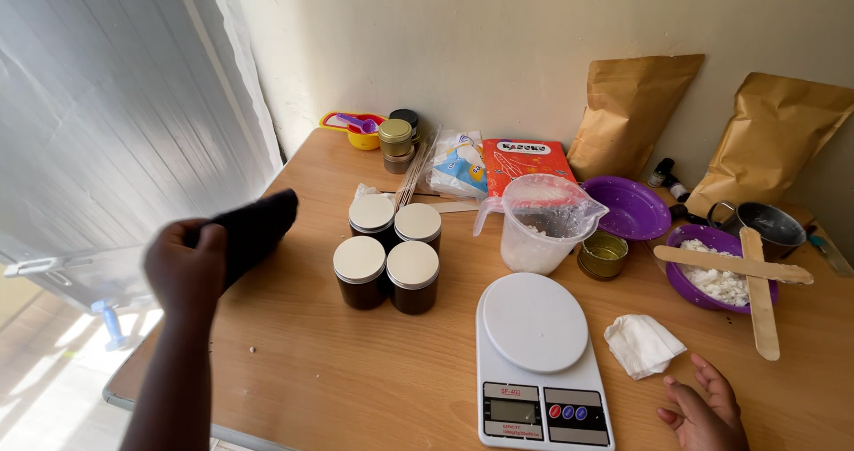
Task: Preparing a digital scale by cleaning it with a cloth and turning it on
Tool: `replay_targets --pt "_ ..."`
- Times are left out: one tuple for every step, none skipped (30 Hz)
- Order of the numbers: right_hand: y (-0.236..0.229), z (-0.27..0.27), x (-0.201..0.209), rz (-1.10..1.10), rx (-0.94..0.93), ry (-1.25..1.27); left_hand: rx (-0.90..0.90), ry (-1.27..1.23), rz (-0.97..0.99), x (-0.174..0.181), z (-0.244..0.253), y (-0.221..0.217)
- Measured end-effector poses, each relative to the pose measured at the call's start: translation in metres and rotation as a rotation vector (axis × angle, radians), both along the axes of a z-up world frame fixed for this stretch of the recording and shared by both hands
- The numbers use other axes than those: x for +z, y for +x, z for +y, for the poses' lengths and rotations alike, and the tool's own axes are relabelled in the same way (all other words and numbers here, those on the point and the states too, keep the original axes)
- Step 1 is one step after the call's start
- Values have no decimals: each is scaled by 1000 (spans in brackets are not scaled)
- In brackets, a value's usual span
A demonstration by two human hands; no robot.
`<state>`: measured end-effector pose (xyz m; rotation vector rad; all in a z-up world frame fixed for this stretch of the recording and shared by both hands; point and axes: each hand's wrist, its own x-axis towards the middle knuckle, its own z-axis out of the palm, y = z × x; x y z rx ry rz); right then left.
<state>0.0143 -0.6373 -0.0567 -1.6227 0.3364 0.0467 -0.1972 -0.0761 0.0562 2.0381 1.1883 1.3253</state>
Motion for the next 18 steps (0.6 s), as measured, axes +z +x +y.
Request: replay_targets --pt "-6 4 4 -2 -1 4 -1 4 -2 19 -10 -5" --pt "-13 8 8 -89 -47 -34 -21 18 -59 39 -20 -10" --pt "-20 11 11 -176 -91 -73 -38 30 -115 57 -31 -17" --pt "-18 9 5 -176 -90 -70 -37 33 -115 77 -50 -20" --pt "-18 7 -1 -203 -63 -19 -57 -39 -142 96 -69 -25" --pt "-18 4 -8 -231 -37 32 -78 -110 -170 115 -89 -30" --pt "-23 7 -3 -229 -35 33 -76 -108 -169 132 -111 -33" --pt "-28 10 1 -237 25 44 -103 -197 -164 148 -133 -37" --pt "-32 13 6 -247 84 56 -133 -284 -161 164 -155 -39" --pt "-44 21 19 -247 85 58 -132 -282 -162 168 -167 -41" --pt "-56 27 32 -267 218 70 -231 -378 -207 172 -179 -41" --pt "-69 33 46 -283 352 82 -330 -473 -252 175 -192 -42" --pt "-68 33 39 -283 348 84 -334 -472 -251 169 -200 -39" --pt "-66 33 32 -429 613 223 -457 -583 -265 162 -207 -36" --pt "-65 32 25 -563 881 363 -580 -696 -277 156 -215 -33" --pt "-63 38 24 -565 876 363 -585 -694 -275 149 -228 -26" --pt "-62 43 23 -544 1066 598 -680 -813 -255 142 -241 -18" --pt "-60 48 21 -513 1252 837 -774 -932 -232 135 -255 -11"
